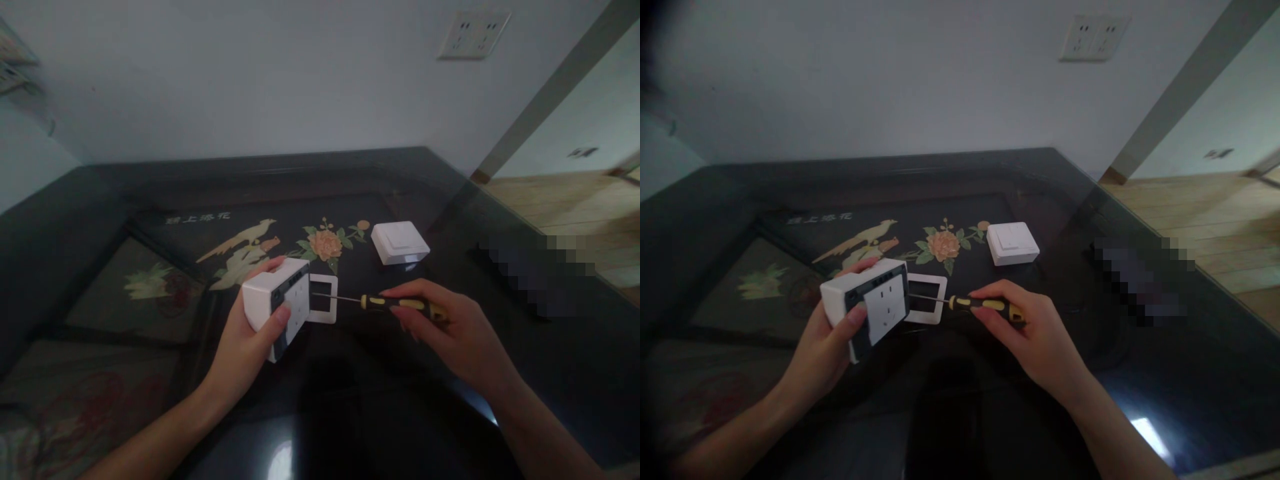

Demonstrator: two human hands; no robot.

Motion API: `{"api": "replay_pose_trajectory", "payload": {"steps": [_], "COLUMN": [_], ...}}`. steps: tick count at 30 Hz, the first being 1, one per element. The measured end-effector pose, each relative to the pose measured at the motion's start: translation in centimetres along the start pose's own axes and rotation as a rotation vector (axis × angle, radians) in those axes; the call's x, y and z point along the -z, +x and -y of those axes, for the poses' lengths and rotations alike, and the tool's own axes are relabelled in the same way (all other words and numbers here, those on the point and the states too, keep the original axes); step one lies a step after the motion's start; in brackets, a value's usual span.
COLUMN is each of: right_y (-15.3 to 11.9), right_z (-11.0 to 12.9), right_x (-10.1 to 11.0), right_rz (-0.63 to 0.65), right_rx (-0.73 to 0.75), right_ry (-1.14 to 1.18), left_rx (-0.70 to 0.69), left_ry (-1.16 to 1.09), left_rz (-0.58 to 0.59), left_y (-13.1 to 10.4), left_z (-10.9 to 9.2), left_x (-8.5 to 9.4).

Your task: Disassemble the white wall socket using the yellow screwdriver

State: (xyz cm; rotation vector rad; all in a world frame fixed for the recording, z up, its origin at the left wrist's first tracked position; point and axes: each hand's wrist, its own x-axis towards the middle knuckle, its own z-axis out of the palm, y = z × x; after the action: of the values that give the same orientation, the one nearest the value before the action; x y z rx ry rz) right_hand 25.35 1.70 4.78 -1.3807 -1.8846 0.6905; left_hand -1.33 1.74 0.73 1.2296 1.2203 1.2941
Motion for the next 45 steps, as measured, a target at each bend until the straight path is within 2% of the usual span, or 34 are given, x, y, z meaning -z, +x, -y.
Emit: {"api": "replay_pose_trajectory", "payload": {"steps": [7,14,21,26,29,33,37,40,45], "right_y": [0.0,-0.2,-0.9,-1.1,-1.1,-1.0,-1.4,-1.7,-1.5], "right_z": [-0.5,-0.3,-0.7,-1.0,-0.7,-0.5,-0.6,-0.7,-0.3], "right_x": [-0.2,-0.7,-1.3,-1.5,-1.7,-2.1,-2.3,-2.4,-2.7], "right_rz": [-0.021,0.006,-0.114,-0.172,-0.16,-0.154,-0.238,-0.293,-0.134], "right_rx": [0.279,0.221,0.414,0.394,0.4,0.456,0.48,0.437,0.417], "right_ry": [0.0,-0.202,-0.367,-0.45,-0.547,-0.579,-0.57,-0.528,-0.509], "left_rx": [0.048,0.0,-0.088,-0.106,-0.117,-0.202,-0.216,-0.216,-0.204], "left_ry": [-0.084,-0.072,-0.011,-0.013,-0.011,0.073,0.12,0.101,0.119], "left_rz": [-0.005,0.003,0.071,0.082,0.088,0.042,0.029,0.056,0.021], "left_y": [0.5,0.8,0.9,0.8,0.6,0.3,0.1,0.0,0.3], "left_z": [-0.4,-1.6,-2.0,-2.2,-2.3,-2.6,-2.7,-2.9,-3.5], "left_x": [0.4,0.7,1.0,0.7,0.6,0.4,0.3,0.2,0.3]}}
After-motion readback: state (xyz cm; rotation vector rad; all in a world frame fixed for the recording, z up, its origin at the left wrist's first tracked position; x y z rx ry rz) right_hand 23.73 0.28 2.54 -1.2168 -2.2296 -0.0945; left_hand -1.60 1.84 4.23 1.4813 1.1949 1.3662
